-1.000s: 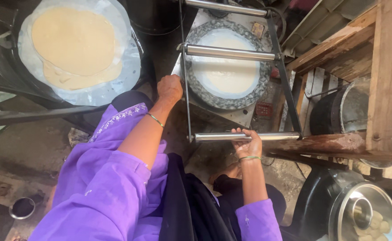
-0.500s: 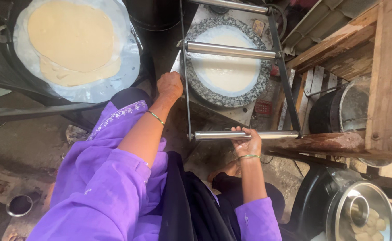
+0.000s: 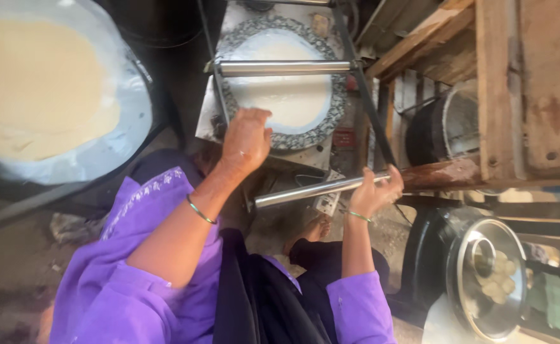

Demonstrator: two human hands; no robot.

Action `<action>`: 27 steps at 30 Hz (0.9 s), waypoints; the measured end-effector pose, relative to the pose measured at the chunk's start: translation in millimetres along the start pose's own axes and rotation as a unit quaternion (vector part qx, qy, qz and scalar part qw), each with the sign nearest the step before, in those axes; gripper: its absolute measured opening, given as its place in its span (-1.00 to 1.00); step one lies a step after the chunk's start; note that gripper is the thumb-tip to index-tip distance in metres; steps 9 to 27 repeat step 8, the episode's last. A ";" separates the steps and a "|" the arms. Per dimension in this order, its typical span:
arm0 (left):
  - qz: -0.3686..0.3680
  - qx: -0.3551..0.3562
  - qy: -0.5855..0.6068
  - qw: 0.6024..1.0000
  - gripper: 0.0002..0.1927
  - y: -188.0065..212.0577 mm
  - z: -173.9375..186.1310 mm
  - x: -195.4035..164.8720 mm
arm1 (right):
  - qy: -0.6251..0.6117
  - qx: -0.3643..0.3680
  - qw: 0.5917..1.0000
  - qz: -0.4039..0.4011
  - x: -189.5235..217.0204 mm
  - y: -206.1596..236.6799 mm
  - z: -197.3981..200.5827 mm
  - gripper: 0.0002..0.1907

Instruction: The person places dough balls on a plastic sheet on a manual lever press, pulls the press handle down to flatten each ball into a thin round disc, then peels the pressed disc off the sheet and stacks it with others on a large plate. The person repeats the cycle, occasionally repositioning the sheet and reaching for new dough balls from a nearby tray.

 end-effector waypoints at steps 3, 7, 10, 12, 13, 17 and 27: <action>0.021 0.039 0.043 0.998 -0.71 -12.3 -33.3 -3.0 | -0.110 0.212 0.955 -0.176 -11.8 -19.7 -58.8 -0.71; 0.086 0.129 0.056 0.986 -0.73 -21.6 -72.2 6.2 | -0.076 0.398 0.843 -0.354 -57.5 -26.9 -168.0 -0.66; 0.114 0.148 0.057 0.981 -0.72 -20.8 -79.1 11.0 | -0.057 0.416 0.830 -0.367 -70.5 -30.4 -195.1 -0.59; 0.114 0.148 0.057 0.981 -0.72 -20.8 -79.1 11.0 | -0.057 0.416 0.830 -0.367 -70.5 -30.4 -195.1 -0.59; 0.114 0.148 0.057 0.981 -0.72 -20.8 -79.1 11.0 | -0.057 0.416 0.830 -0.367 -70.5 -30.4 -195.1 -0.59; 0.114 0.148 0.057 0.981 -0.72 -20.8 -79.1 11.0 | -0.057 0.416 0.830 -0.367 -70.5 -30.4 -195.1 -0.59; 0.114 0.148 0.057 0.981 -0.72 -20.8 -79.1 11.0 | -0.057 0.416 0.830 -0.367 -70.5 -30.4 -195.1 -0.59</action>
Point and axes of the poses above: each hand's wrist, its own y-axis away from the middle knuckle, its own z-axis out of the back of the hand, x = y × z, the point moved 7 cm from there along -y, towards the middle knuckle, and after that the axes turned 3 degrees about y, right-handed, at the moved point
